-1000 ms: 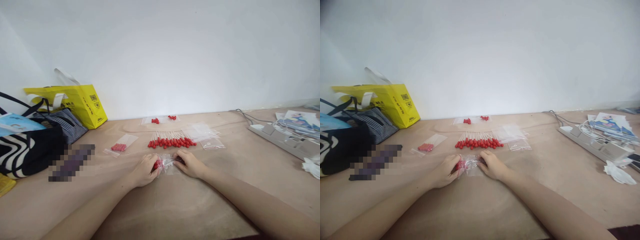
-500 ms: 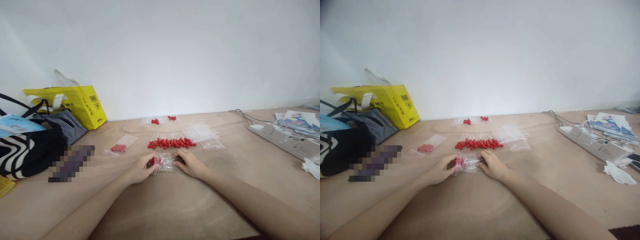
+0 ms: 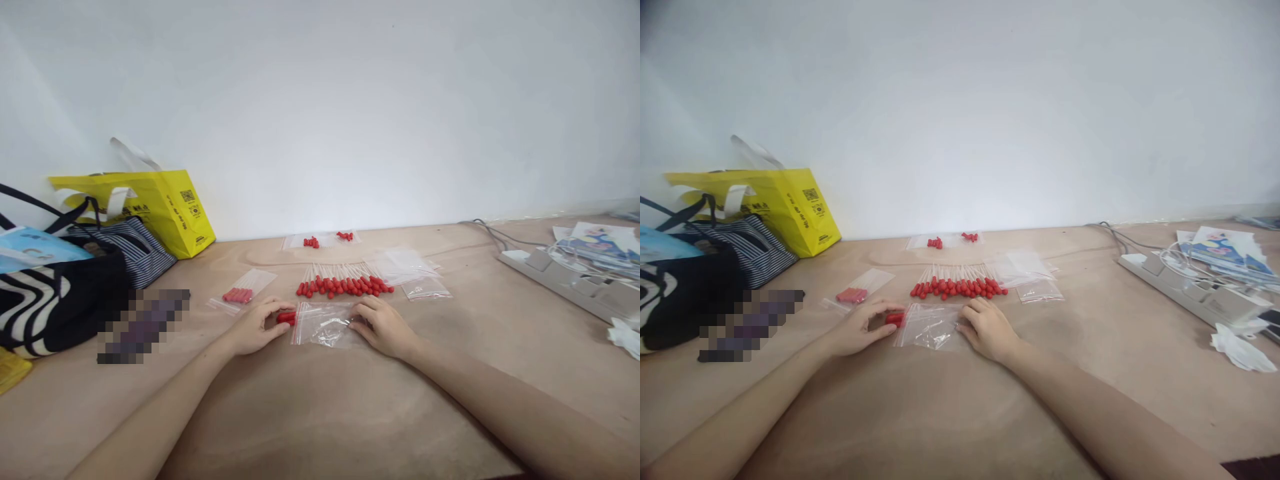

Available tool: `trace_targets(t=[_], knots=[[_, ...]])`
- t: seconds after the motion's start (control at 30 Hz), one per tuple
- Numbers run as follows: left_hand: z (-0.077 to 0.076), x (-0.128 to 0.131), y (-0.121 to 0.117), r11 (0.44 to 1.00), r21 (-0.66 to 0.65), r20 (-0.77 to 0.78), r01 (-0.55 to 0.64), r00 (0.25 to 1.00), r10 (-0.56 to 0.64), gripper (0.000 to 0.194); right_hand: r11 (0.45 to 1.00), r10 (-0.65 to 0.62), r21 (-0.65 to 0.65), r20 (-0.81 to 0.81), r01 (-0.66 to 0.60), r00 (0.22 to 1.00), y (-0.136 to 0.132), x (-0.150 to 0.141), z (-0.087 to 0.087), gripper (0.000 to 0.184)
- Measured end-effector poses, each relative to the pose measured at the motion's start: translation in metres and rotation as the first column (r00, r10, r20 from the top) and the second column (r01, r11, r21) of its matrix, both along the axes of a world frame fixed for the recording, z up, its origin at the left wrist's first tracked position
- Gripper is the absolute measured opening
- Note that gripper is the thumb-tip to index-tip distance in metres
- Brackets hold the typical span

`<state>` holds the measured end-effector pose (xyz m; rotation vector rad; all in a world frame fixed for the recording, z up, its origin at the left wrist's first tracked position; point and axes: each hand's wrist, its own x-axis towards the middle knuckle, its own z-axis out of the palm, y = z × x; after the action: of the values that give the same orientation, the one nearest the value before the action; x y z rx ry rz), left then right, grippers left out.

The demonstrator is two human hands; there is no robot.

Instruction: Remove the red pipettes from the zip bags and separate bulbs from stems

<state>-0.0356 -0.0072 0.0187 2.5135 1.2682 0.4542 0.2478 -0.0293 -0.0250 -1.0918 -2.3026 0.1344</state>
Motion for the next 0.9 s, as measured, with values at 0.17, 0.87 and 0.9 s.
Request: trace_targets(t=[0.17,0.87,0.9], knots=[[0.000,0.015,-0.006,0.997,0.082,-0.087,0.003,0.996,0.004,0.025,0.983,0.184,0.003,-0.063,-0.184,0.981,-0.006,-0.002,0.006,0.024],[0.030,-0.009,0.003,0.873,-0.281,-0.218,-0.399,0.912,0.347,0.021,0.952,0.280,-0.129,0.001,-0.277,0.960,-0.001,0.008,0.008,0.031],[0.027,-0.006,0.010,0.832,-0.298,-0.176,-0.467,0.884,0.433,0.020,0.953,0.280,-0.126,0.002,-0.277,0.960,0.000,0.008,0.007,0.031]])
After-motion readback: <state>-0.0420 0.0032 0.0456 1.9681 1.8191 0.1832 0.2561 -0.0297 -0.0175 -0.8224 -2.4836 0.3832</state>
